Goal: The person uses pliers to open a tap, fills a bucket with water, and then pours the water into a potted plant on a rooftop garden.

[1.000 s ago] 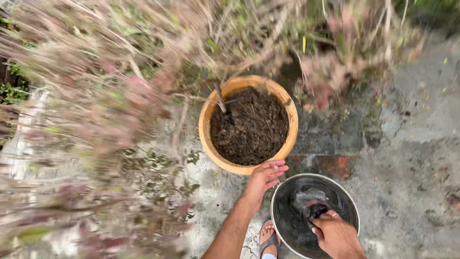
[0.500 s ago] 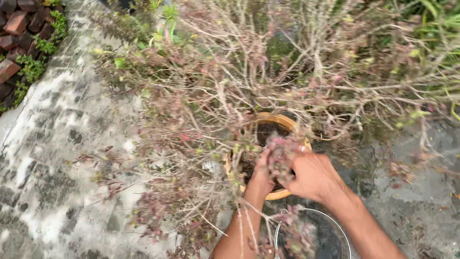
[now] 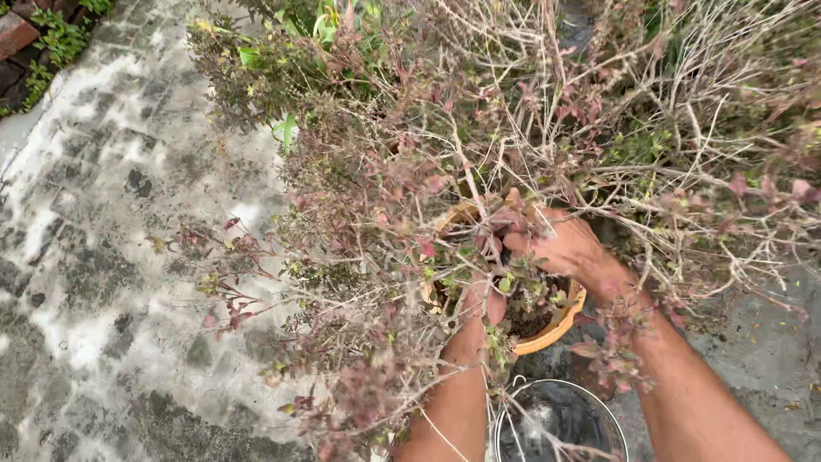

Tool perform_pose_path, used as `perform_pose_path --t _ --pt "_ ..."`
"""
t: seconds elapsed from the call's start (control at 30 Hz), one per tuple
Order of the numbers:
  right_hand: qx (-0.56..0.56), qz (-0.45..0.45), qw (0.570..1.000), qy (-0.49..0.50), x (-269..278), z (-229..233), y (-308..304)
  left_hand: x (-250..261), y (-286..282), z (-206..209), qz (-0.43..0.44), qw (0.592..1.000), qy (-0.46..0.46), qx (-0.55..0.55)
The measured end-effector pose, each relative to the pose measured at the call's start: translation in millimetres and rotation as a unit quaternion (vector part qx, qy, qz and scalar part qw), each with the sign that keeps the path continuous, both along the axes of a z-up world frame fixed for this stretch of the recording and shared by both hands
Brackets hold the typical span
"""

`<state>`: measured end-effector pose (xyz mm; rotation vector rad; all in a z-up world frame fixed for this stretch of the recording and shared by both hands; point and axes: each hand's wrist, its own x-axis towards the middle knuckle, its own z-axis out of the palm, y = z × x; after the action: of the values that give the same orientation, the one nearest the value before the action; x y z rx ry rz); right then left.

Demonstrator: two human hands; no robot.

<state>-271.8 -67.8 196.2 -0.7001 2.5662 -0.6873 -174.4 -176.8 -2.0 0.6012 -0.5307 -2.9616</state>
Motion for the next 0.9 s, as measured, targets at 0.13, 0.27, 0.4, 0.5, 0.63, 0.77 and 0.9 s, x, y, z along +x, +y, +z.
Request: perform_pose_path --t 0.13,0.27,0.4,0.5,0.63,0.77,0.9 --pt "-0.077 -0.064 0.986 -0.133 -13 -11 -20 0 -15 -19 -0.002 0.999 0.022 -0.026" --pt "-0.040 -0.178 0.961 -0.206 -10 1 -30 10 -26 -22 -0.033 0.997 0.023 -0.067" --pt "-0.252 -0.231 0.923 -0.176 3 -39 -28 17 -22 -24 -0.051 0.997 0.017 -0.061" --pt "-0.303 -0.304 0.854 -0.294 3 -78 -34 20 -17 -34 -0.064 0.996 0.013 -0.059" --pt "-0.317 -0.323 0.830 -0.327 19 -103 -28 28 -3 -57 -0.085 0.995 0.010 -0.044" --pt "-0.366 -0.291 0.835 -0.290 30 -175 -14 36 5 -87 -0.103 0.994 0.015 -0.023" --pt "-0.302 -0.271 0.898 -0.169 38 -242 37 49 22 -112 -0.123 0.992 0.024 0.013"
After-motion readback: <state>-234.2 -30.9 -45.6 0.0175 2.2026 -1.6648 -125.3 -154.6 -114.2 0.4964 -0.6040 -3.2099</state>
